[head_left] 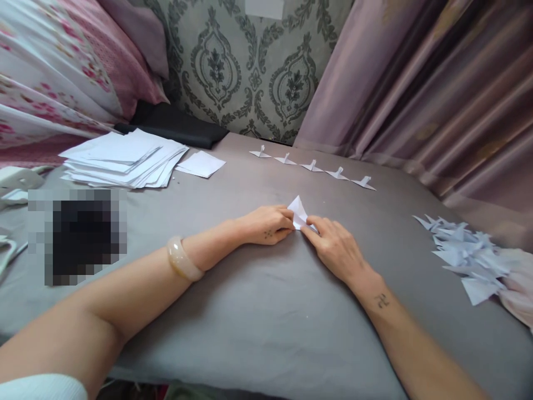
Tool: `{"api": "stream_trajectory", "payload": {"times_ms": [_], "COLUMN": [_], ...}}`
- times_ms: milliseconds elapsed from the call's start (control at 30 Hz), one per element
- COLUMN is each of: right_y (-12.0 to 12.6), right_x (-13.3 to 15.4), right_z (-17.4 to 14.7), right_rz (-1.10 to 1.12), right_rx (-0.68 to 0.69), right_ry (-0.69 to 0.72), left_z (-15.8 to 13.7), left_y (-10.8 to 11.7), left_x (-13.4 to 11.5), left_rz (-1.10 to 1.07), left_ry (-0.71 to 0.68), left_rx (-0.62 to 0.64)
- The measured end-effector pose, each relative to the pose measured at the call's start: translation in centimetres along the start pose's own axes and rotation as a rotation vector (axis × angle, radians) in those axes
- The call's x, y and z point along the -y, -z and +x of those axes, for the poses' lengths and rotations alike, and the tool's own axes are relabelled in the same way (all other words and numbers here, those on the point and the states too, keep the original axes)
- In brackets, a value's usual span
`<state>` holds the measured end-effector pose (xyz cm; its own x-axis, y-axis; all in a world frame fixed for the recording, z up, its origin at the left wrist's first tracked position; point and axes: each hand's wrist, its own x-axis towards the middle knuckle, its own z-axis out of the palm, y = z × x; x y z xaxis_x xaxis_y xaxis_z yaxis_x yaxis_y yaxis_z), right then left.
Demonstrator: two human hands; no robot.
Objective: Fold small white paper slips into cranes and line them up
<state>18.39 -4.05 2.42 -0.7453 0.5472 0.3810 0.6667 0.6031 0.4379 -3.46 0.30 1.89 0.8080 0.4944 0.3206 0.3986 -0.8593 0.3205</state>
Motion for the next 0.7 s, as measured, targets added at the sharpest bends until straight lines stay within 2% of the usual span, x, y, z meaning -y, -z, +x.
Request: {"api": "stream_trajectory", "payload": {"times_ms": [200, 467, 567, 700], "right_y": [-0.1, 0.7, 1.1, 1.0], "right_x": [0.1, 0.3, 0.0, -1.2], "right_z": [-0.4, -0.9, -1.3, -1.9], "right_rz": [0.012, 0.106, 0.230, 0.420], "right_rx": [0.056, 0.217, 0.234, 0.161], "right_ry": [-0.055, -0.171, -0.288, -0.587], "left_z": [-0.1, -0.3, -0.3, -0.1], "left_y": [0.1, 0.4, 0.4, 0.3], "left_x": [0.0, -0.3, -0.4, -0.5], "left_rz": [0.036, 0.093, 0.111, 0.113], "left_ry": [-0.005, -0.015, -0.050, -0.070], "left_rx": [0.019, 0.047, 0.055, 0.072]}}
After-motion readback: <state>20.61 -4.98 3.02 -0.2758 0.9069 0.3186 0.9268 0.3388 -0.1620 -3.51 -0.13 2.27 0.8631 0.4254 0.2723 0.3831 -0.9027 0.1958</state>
